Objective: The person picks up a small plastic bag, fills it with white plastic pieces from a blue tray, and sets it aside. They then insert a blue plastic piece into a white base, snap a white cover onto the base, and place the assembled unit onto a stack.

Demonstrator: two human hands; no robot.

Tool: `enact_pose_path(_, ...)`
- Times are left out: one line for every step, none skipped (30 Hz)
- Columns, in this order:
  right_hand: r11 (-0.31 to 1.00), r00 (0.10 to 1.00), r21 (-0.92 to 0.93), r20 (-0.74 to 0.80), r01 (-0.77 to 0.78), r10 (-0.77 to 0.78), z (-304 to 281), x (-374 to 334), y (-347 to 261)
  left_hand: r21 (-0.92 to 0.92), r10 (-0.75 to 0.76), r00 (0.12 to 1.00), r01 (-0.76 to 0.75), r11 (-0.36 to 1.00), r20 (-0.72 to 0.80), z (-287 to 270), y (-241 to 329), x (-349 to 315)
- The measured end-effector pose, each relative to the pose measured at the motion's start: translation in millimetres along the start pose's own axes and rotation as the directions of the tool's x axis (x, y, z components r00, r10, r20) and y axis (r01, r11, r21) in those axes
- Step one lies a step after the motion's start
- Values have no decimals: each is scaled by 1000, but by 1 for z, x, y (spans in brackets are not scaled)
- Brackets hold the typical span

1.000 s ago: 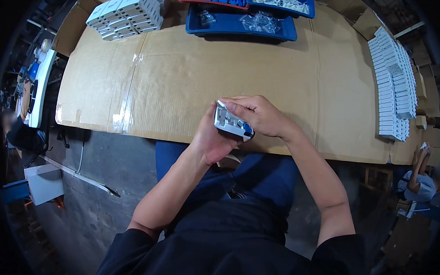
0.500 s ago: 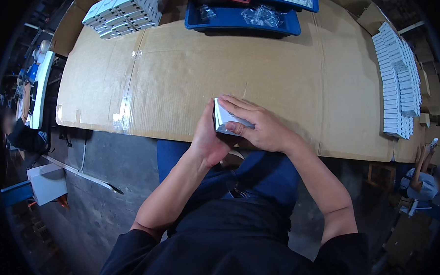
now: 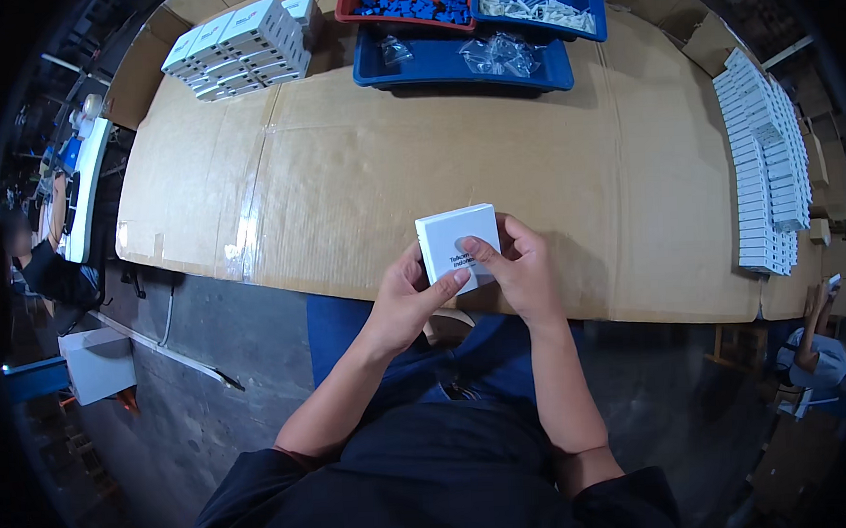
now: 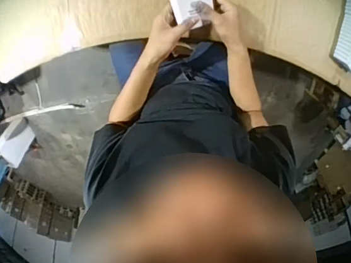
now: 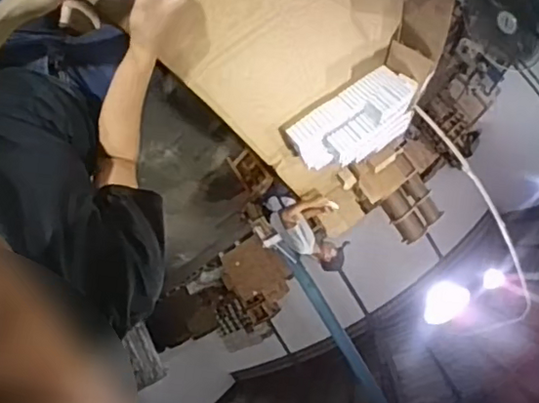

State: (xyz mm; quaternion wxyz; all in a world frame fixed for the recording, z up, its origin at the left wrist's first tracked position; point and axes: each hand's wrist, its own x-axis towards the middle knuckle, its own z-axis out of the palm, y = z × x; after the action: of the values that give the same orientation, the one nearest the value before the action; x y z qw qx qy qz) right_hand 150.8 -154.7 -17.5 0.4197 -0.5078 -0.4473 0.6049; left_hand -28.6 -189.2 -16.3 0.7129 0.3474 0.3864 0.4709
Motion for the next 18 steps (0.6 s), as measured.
enact_pose_path(1000,1000,2,-4,2,-2,-1,-3,2,40,24,999,-26,999,36,0,0,-1)
enact_pose_path(999,1000,33,-29,8,-7,-2,-7,5,76,36,999,-37,996,26,2,-2,-1)
enact_pose_path(998,998,63,-54,15,-12,-3,-9,7,77,35,999,-37,996,31,2,-2,-1)
enact_pose_path(998,998,64,-61,18,-14,-4,-9,7,131,11,999,-16,991,40,1,-2,0)
enact_pose_path(997,998,68,-56,26,-22,-6,-9,7,185,-13,999,4,983,49,0,-1,0)
enact_pose_path(997,998,72,-52,34,-30,-8,-9,7,185,-14,998,4,983,56,0,-1,1)
enact_pose_path(997,998,70,-58,37,-33,-10,-9,6,202,10,998,-23,979,66,1,-1,1)
enact_pose_path(996,998,74,-33,54,-52,-12,-8,5,219,35,996,-51,974,77,3,0,2)
enact_pose_path(994,998,78,-9,71,-70,-14,-9,4,218,36,996,-53,975,82,4,0,1)
enact_pose_path(994,997,77,-11,74,-74,-15,-9,3,142,32,998,-38,989,47,5,1,0)
enact_pose_path(993,998,95,0,64,-64,-16,-10,2,65,24,1000,-25,998,11,6,0,-2)
enact_pose_path(992,998,114,12,53,-55,-16,-10,1,-8,58,998,-58,998,-29,6,-5,-3)
enact_pose_path(992,998,114,9,56,-58,-18,-9,2,-7,59,998,-59,998,-26,6,-3,0)
enact_pose_path(990,997,133,53,52,-59,-22,-8,5,45,132,991,-131,990,-19,4,-1,3)
enact_pose_path(987,993,151,97,46,-61,-24,-7,6,96,203,979,-201,975,-9,2,2,4)
enact_pose_path(987,994,153,95,47,-62,-22,-7,5,78,138,990,-136,988,-18,2,6,3)
enact_pose_path(980,987,174,103,101,-120,-20,-7,3,80,137,990,-136,988,-16,0,9,3)
enact_pose_path(969,978,195,110,154,-177,-19,-7,1,187,262,965,-252,949,-26,-1,11,5)
